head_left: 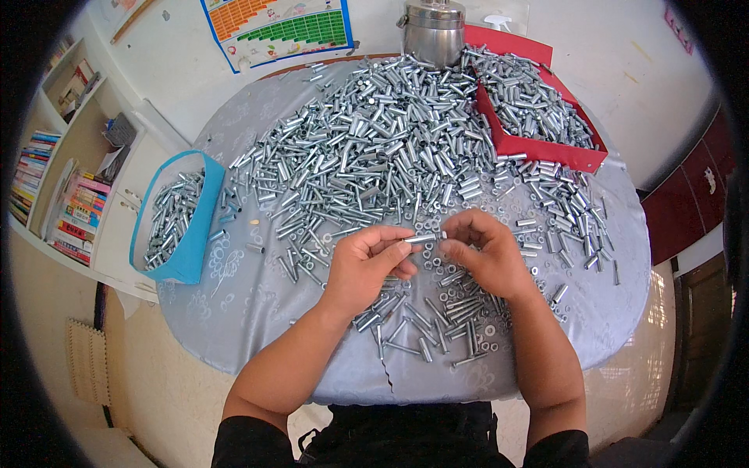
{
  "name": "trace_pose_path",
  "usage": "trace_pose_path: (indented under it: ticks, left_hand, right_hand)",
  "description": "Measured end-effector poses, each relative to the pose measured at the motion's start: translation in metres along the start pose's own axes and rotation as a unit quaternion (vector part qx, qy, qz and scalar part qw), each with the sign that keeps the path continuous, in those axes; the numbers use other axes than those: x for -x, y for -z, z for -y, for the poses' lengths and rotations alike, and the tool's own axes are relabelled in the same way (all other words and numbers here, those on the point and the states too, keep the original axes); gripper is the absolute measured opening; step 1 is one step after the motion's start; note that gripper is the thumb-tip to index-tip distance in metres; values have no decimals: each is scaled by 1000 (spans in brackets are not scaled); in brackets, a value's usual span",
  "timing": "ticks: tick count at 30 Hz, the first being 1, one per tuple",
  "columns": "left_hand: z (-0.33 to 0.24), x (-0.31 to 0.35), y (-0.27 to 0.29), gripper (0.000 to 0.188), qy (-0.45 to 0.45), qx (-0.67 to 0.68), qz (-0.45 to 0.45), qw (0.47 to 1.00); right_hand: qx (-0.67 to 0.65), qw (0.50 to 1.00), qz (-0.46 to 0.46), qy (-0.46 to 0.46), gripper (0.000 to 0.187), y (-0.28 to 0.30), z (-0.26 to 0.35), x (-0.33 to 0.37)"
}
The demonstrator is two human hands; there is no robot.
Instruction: The person repeatedly picks up metal bolts and washers from a large pile on a table. They thread the washers onto the bolts by hand and place the assembled units back onto the table. The task involves continuous manual handling of small hardware components.
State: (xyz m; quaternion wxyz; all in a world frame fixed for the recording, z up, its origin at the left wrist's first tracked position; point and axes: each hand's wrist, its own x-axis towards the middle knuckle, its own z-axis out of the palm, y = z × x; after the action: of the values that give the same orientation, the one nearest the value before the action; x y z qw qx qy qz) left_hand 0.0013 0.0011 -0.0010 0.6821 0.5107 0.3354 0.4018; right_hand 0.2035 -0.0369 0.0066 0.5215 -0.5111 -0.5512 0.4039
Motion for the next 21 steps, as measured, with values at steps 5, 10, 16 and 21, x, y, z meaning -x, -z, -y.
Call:
trace_pose_path:
  ticks: [5,10,16,21]
  left_hand:
    - [0,0,0,21,-3,1,4,1000]
    - [1,1,1,21,-2,2,3,1000]
    - [1,1,2,21,-4,7,8,1000]
    - [3,1,1,21,-5,1,9,1000]
  right_hand:
    - [2,999,45,-19,22,9,-7,1]
    - [45,995,79,-46,17,14,-6,1]
    - [6,998,56,4,18,6,-7,2]
    - [19,996,64,-60,18,11,-4,3]
